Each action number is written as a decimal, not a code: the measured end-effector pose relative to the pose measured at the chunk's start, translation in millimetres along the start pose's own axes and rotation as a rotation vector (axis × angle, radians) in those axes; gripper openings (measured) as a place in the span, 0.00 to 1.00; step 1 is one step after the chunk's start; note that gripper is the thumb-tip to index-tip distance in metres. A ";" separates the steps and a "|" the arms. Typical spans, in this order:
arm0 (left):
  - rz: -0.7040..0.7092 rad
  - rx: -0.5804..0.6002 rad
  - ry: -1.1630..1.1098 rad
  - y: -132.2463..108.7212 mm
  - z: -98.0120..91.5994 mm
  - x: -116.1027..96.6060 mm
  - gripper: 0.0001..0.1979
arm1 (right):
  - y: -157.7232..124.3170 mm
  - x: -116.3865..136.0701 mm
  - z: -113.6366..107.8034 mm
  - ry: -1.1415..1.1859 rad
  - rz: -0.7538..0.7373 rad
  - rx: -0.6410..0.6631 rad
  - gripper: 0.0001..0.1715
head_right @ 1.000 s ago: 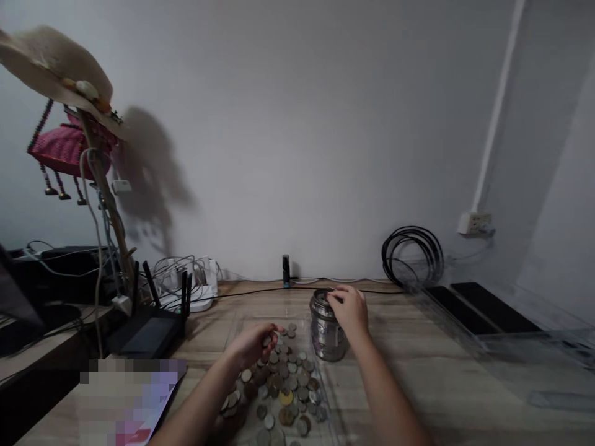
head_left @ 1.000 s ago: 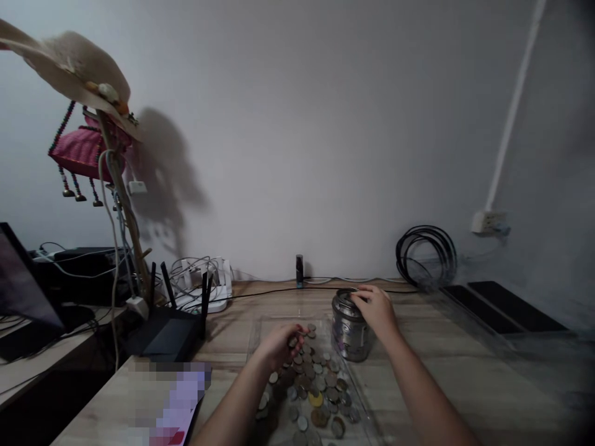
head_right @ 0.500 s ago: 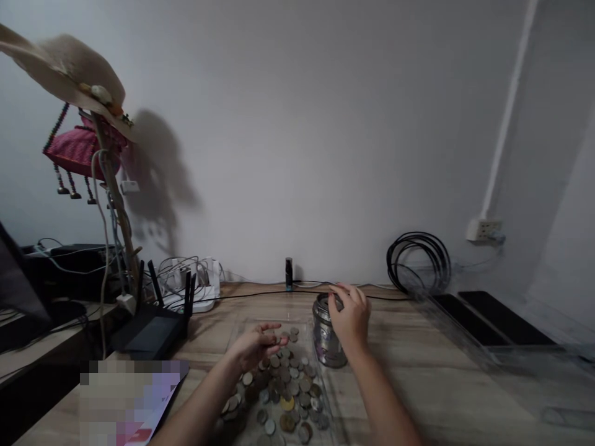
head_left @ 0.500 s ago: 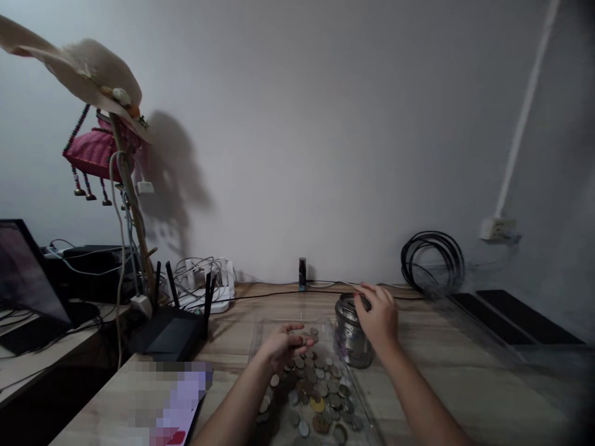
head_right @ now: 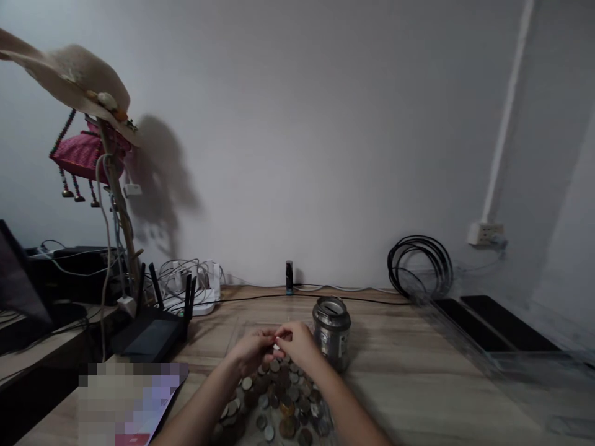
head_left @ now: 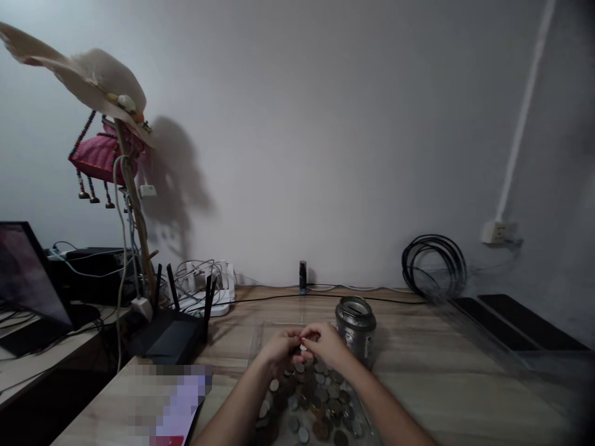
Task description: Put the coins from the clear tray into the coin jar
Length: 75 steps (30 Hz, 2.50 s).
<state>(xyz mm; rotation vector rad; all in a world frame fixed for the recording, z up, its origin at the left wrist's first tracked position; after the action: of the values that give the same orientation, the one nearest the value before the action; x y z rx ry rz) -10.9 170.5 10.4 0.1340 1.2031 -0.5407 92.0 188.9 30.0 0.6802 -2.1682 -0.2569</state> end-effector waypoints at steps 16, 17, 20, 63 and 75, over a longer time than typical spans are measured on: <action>-0.068 -0.019 -0.050 -2.0 -2.5 4.4 0.15 | -11.1 -45.0 -129.2 -0.369 0.079 -0.642 0.12; -0.065 -0.016 -0.051 -1.7 -2.8 4.6 0.15 | -10.0 -50.9 -129.4 -0.348 0.100 -0.627 0.13; -0.065 0.003 -0.067 -0.7 -3.2 5.2 0.15 | -9.9 -53.1 -130.3 -0.398 0.104 -0.634 0.13; 0.005 -0.102 0.064 0.5 -10.1 5.2 0.21 | -9.4 -48.2 -133.9 -0.650 0.045 -0.625 0.16; 0.088 -0.238 1.240 2.5 -13.5 8.1 0.18 | -16.1 26.2 -68.3 -0.476 -0.359 -0.441 0.17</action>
<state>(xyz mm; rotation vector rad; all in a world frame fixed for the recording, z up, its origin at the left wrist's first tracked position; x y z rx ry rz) -19.1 175.2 -2.4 0.3418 2.4395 -0.1879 137.5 164.3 84.3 0.8005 -2.2915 -1.1499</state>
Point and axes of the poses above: each hand's wrist, its own y-axis towards the middle knuckle, its own z-axis out of the palm, x = y × z, the point moved 4 cm from there along y, towards the middle knuckle, and after that the axes turned 4 degrees about -z, right-handed, at the moved point
